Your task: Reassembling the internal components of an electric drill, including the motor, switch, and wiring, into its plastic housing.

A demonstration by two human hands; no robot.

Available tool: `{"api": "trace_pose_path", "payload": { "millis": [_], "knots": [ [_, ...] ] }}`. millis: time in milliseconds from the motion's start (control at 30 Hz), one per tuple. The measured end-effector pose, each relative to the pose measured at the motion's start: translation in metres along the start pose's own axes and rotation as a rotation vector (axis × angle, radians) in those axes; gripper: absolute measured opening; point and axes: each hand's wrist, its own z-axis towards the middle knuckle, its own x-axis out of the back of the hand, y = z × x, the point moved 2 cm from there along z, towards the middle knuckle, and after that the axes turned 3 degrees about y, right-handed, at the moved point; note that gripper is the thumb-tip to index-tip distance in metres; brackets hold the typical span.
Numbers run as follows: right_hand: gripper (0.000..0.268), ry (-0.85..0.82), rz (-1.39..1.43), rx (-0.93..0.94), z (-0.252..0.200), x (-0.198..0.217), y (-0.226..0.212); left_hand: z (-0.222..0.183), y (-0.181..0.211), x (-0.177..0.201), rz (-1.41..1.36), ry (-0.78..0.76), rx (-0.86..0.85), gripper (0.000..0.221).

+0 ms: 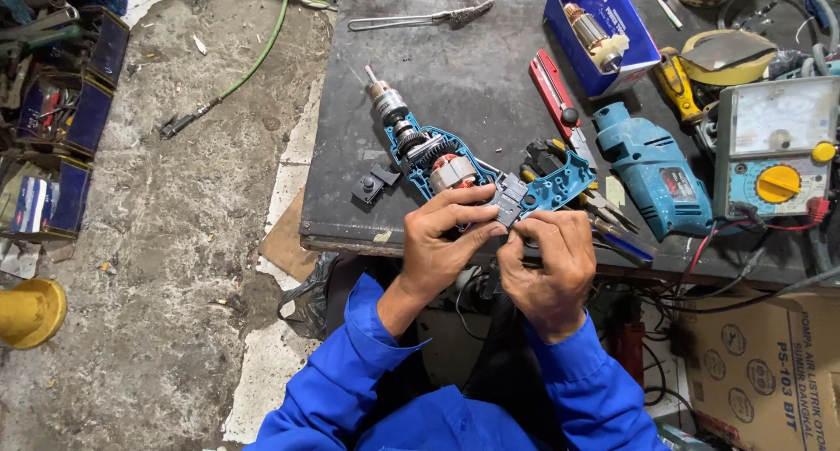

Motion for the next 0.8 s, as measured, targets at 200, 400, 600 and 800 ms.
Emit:
{"api": "trace_pose_path", "payload": {
  "millis": [200, 400, 600, 800],
  "knots": [
    [0.011, 0.001, -0.008, 0.013, 0.002, 0.0, -0.004, 0.0, 0.001, 0.0, 0.006, -0.003, -0.002, 0.02],
    [0.01, 0.026, -0.002, -0.008, 0.002, 0.004, -0.008, -0.002, 0.001, -0.001, 0.0, 0.004, -0.021, 0.021],
    [0.009, 0.018, 0.026, -0.05, 0.001, 0.008, -0.013, -0.001, 0.0, 0.0, -0.018, -0.008, -0.031, 0.022],
    [0.024, -0.063, -0.074, -0.055, -0.014, 0.02, 0.006, 0.001, 0.003, 0.003, -0.038, -0.055, -0.037, 0.022]
  ]
}}
